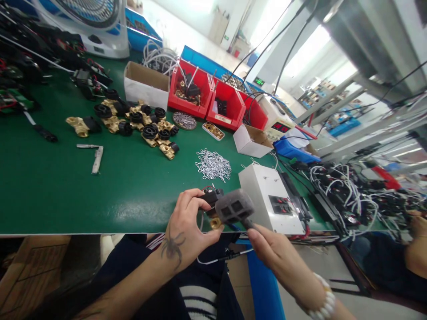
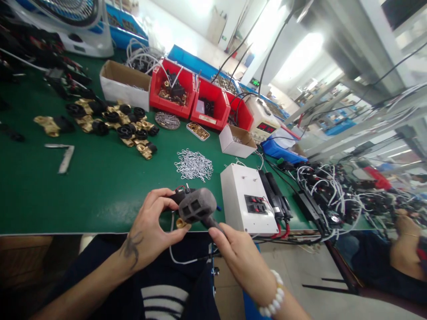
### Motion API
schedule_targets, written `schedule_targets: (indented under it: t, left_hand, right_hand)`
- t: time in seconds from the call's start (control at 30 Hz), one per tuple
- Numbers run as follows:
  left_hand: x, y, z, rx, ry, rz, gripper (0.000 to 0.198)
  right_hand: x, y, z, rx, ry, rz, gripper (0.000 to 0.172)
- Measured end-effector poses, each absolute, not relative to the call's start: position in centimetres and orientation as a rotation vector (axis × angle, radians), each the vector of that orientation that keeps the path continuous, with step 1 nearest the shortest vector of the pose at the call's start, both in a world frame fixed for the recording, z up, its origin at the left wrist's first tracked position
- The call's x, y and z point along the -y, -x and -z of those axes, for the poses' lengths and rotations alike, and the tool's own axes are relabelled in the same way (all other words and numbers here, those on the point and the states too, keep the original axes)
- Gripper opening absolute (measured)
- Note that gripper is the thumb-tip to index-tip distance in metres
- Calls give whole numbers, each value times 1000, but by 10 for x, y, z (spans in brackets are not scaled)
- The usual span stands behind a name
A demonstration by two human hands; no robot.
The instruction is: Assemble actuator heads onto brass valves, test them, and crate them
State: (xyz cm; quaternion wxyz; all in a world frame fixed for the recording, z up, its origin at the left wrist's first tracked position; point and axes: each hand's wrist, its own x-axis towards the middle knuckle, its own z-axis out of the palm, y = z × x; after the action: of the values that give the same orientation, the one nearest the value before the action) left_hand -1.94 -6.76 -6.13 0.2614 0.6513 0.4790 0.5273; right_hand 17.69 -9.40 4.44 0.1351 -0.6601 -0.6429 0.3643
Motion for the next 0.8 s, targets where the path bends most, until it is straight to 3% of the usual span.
schedule_targets:
  t: [0.2,0.37,0.5,0.7,0.8]
  left_hand:
    - [67,19,61,-1299,-1776,-1415,32]
    - [68,18,62,-1282,-1807,-1402,30]
    - [68,20,62,-1302,-1774,-1396,30]
    - [64,21,62,-1293,-1811,-1420,32]
    - [63,21,62,-1305,-1810,-1421,32]
  right_hand:
    - [95,-180,-46,1603,1851,-1059,62]
    - [95,-177,-41,1867,1932,-1249,62]
    - [93,-181,-48,1618,1887,-1013,62]
    - [90,-178,-44,2035,1938,-1056,62]
    - [88,-182,-46,1877,1900,-926,61]
